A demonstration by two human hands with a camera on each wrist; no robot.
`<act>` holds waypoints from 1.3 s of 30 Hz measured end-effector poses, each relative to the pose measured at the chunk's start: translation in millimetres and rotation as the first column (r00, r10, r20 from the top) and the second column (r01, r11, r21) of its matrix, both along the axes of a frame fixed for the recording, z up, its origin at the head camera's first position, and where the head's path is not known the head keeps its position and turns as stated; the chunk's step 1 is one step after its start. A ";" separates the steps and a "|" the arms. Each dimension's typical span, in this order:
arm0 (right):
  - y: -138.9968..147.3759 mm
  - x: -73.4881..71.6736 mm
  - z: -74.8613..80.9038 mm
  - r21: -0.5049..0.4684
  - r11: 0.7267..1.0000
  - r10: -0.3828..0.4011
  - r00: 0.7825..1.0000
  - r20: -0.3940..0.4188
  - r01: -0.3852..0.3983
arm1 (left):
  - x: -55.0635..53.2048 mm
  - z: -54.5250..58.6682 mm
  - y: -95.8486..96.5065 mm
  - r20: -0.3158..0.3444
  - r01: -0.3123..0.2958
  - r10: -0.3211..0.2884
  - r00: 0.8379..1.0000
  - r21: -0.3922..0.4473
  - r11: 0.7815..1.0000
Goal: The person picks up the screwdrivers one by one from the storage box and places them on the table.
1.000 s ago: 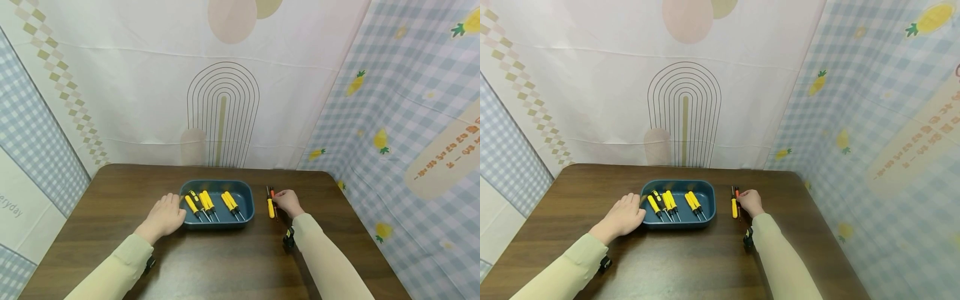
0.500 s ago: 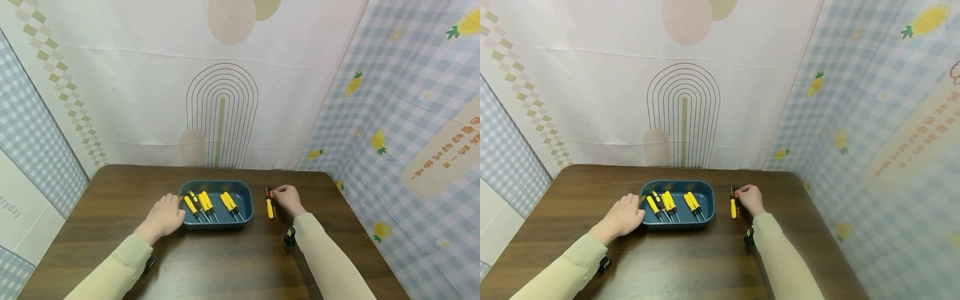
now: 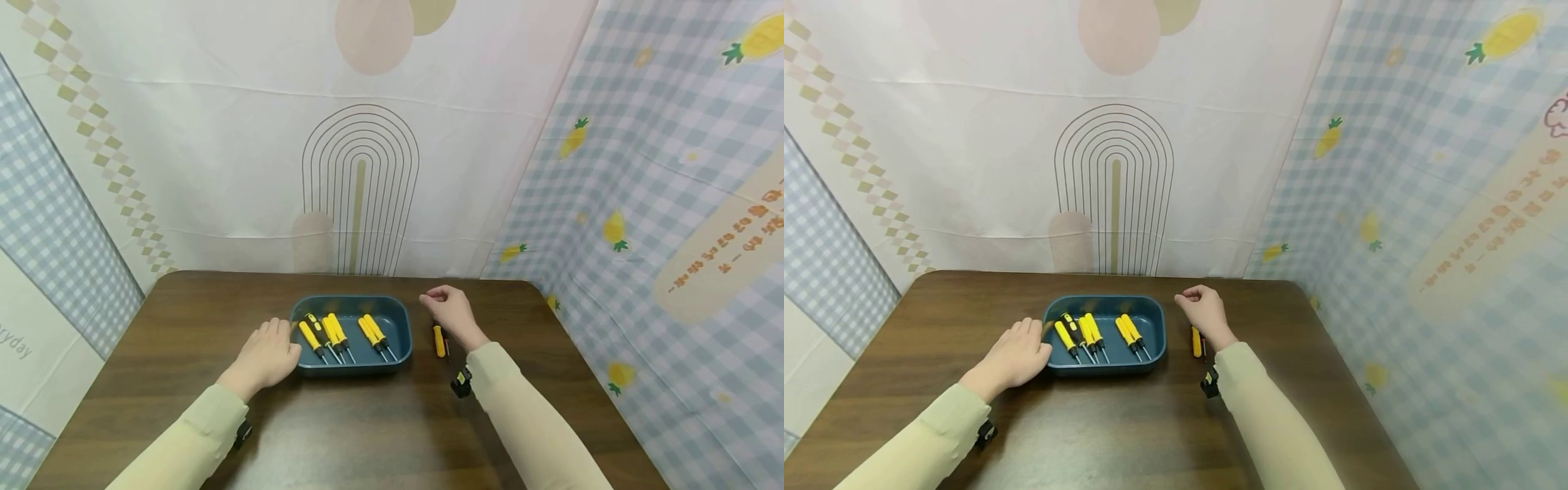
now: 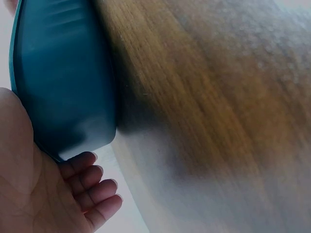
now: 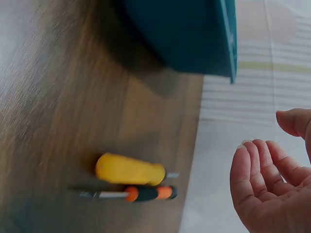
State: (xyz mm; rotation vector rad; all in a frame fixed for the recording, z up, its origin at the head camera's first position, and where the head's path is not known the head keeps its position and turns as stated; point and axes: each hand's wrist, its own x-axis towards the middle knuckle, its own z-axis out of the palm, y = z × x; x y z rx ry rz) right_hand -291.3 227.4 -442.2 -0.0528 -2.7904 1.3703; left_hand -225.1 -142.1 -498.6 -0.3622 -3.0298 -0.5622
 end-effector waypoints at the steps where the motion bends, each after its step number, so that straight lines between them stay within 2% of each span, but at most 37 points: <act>1: -3.1 0.4 1.4 0.000 1.000 0.008 1.000 -0.003 -0.008 | 0.0 0.1 -0.1 -0.001 0.000 0.000 1.000 0.000 1.000; 10: -37.8 2.9 10.4 0.016 0.998 0.059 0.998 -0.019 -0.059 | 0.4 1.3 -1.3 0.000 -0.004 0.004 1.000 -0.001 1.000; 18: -69.1 3.4 10.0 0.050 0.993 0.109 0.994 0.023 -0.111 | 1.1 2.4 -1.3 0.011 -0.007 0.007 1.000 0.006 1.000; 24: -87.1 4.9 2.1 0.044 0.980 0.190 0.977 0.095 -0.195 | 0.6 2.6 -0.6 0.017 -0.006 0.006 1.000 0.013 1.000; 29: -96.7 6.1 -7.6 0.049 0.972 0.221 0.963 0.155 -0.231 | 0.9 3.0 0.0 0.028 -0.011 0.011 1.000 0.016 1.000; 39: -105.7 6.3 -21.8 0.114 0.971 0.180 0.955 0.237 -0.211 | 2.5 4.0 0.3 0.024 -0.009 0.008 1.000 0.021 1.000</act>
